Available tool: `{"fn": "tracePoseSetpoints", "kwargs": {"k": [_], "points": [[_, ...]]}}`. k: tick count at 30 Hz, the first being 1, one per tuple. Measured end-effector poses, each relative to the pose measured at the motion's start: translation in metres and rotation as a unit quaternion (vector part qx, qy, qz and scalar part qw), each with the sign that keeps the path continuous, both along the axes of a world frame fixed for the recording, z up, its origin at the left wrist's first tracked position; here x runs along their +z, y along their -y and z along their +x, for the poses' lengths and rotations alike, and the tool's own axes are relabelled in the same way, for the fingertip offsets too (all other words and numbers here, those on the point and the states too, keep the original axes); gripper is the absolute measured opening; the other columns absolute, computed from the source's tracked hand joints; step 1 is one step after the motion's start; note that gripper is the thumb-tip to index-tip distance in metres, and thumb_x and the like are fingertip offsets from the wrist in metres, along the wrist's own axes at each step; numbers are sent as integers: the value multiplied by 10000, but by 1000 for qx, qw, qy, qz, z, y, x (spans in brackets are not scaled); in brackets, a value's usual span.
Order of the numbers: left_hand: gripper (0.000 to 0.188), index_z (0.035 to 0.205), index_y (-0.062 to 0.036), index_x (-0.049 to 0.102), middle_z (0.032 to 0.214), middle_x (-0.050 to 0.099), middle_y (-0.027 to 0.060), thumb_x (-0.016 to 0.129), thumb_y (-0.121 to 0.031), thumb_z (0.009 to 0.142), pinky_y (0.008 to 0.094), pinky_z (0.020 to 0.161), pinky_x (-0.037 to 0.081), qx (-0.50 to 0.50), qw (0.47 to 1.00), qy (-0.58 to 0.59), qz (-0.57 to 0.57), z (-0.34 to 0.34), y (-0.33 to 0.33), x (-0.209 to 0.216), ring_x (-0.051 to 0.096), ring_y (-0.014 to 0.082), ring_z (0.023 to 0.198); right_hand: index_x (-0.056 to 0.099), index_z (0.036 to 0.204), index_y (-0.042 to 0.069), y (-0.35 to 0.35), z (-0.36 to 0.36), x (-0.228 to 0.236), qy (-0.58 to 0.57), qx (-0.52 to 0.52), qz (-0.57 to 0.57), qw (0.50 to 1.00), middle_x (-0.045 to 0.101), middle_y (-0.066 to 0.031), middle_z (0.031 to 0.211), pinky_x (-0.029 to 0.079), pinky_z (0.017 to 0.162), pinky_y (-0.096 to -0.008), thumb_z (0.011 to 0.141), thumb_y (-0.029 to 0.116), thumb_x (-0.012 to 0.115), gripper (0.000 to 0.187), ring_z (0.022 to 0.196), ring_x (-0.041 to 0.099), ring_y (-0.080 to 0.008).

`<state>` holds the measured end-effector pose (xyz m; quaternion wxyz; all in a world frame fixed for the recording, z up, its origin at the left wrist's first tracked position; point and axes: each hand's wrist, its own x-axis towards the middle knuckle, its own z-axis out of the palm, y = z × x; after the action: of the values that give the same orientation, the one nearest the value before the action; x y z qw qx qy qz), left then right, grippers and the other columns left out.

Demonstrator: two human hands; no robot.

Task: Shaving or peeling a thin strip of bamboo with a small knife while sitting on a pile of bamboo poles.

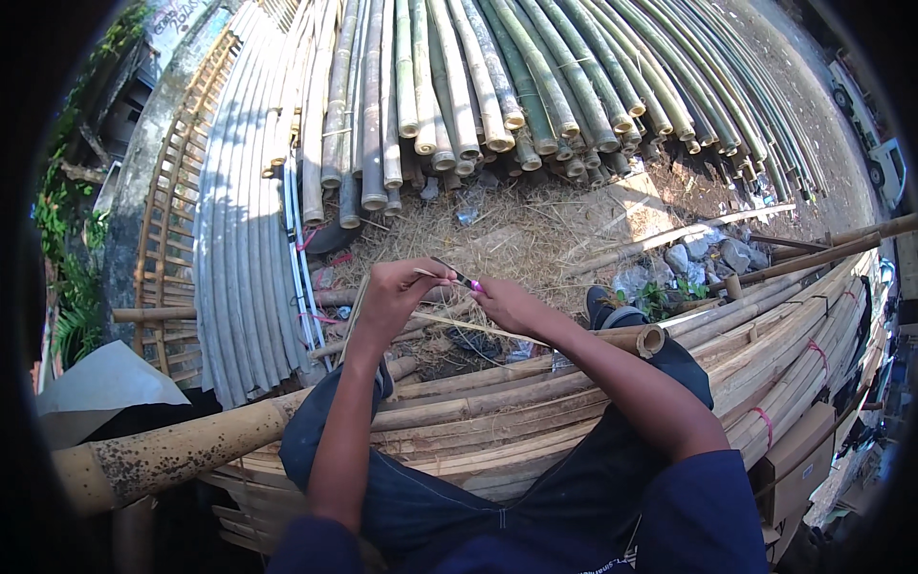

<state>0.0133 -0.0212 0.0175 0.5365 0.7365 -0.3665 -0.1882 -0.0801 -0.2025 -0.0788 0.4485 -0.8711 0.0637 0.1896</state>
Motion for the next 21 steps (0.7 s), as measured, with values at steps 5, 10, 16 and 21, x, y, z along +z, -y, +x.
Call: {"fn": "tracePoseSetpoints", "kwargs": {"k": [5,10,16,21], "points": [[114,875,24,660,865,693,111,613,65,778,291,714,561,-27,997,58,-45,-3,-16,41,686,222,805,531,999,-20,3,-9,-2,-37,16,-33,999,595,-258,856,432,755,-475,958,293,422,334,840,571,-425],[131,830,17,670,850,698,119,649,83,719,322,745,563,-15,987,117,-109,-6,-34,59,689,236,832,565,971,-25,39,-12,-40,-69,15,-105,992,615,-266,886,451,781,-488,923,276,451,325,887,586,-437],[136,833,15,646,837,686,118,641,72,709,341,740,555,-68,972,212,-76,-15,-38,63,685,256,808,544,989,4,9,11,31,29,53,20,998,612,-263,875,450,747,-502,925,279,462,295,863,599,-424],[118,843,24,647,836,685,147,662,46,728,346,724,569,-75,971,167,-156,-23,-39,74,685,270,817,616,972,-14,41,0,-39,-97,90,-217,967,639,-247,900,484,758,-481,892,262,471,322,855,626,-395]]}}
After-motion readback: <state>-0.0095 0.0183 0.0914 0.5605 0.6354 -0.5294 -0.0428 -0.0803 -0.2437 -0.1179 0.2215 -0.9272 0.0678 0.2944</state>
